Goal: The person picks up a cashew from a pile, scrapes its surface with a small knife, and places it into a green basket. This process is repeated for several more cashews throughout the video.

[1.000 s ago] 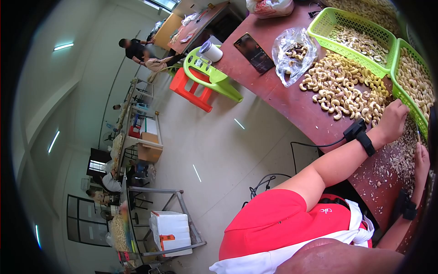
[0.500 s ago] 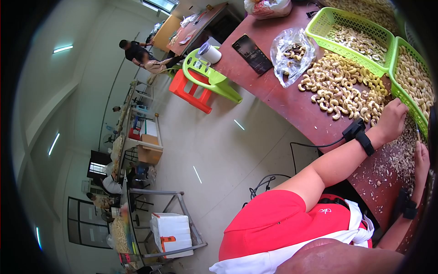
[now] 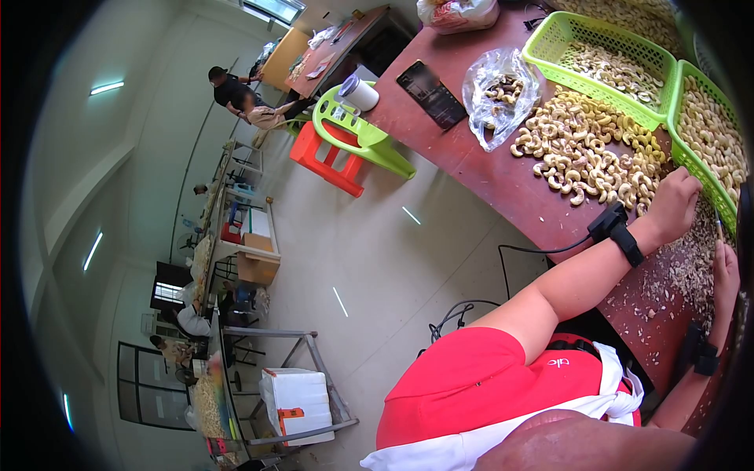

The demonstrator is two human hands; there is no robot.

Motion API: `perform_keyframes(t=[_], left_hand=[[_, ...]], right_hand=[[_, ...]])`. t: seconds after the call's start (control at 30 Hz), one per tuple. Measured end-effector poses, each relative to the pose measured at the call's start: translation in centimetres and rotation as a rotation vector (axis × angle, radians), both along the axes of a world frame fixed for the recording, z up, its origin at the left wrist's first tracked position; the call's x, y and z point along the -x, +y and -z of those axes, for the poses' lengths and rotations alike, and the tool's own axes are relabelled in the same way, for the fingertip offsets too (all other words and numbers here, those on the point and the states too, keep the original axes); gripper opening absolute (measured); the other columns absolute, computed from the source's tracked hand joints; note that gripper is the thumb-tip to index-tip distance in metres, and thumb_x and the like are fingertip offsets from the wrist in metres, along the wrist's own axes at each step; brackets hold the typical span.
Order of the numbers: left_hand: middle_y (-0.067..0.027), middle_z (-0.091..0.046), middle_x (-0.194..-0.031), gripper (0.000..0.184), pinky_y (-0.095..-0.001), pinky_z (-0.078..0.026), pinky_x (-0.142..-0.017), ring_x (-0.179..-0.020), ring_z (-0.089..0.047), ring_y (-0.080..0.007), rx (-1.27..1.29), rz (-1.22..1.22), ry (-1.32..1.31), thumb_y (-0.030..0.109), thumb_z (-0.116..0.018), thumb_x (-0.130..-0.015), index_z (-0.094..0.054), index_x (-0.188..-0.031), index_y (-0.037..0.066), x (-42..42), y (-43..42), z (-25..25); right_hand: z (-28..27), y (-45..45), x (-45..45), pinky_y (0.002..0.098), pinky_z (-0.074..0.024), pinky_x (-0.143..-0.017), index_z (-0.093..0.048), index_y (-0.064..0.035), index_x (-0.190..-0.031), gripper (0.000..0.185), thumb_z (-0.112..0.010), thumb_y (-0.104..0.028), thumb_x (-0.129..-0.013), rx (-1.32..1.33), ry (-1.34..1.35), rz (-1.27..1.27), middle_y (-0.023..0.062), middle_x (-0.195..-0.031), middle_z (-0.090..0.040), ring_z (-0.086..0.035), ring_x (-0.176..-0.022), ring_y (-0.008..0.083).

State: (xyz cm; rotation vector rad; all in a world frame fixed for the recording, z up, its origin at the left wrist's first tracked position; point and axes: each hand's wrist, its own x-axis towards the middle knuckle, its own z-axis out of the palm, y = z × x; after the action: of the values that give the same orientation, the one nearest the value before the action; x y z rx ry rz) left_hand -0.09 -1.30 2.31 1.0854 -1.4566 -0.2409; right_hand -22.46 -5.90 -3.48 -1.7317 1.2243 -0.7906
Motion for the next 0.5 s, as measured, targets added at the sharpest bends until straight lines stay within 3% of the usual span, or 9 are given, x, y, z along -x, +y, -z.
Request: perform_keyframes(t=[0.5], left_hand=[[-0.0167,-0.047,-0.071,0.008,-0.0389,-0.039,-0.059,-0.067,-0.048,-0.0332,0.024,-0.004,-0.014,-0.004,-0.048,-0.067,-0.051,-0.073,-0.001,0.03,0.01,-0.03]], right_hand=[[0.01,0.27,-0.17,0.0193,-0.0174,-0.042,-0.035,-0.0087,-0.061,0.031,-0.042,-0.027,-0.086,0.040,-0.002,0.019,-0.0064,-0.055,-0.025,-0.022,-0.048,0.0023]])
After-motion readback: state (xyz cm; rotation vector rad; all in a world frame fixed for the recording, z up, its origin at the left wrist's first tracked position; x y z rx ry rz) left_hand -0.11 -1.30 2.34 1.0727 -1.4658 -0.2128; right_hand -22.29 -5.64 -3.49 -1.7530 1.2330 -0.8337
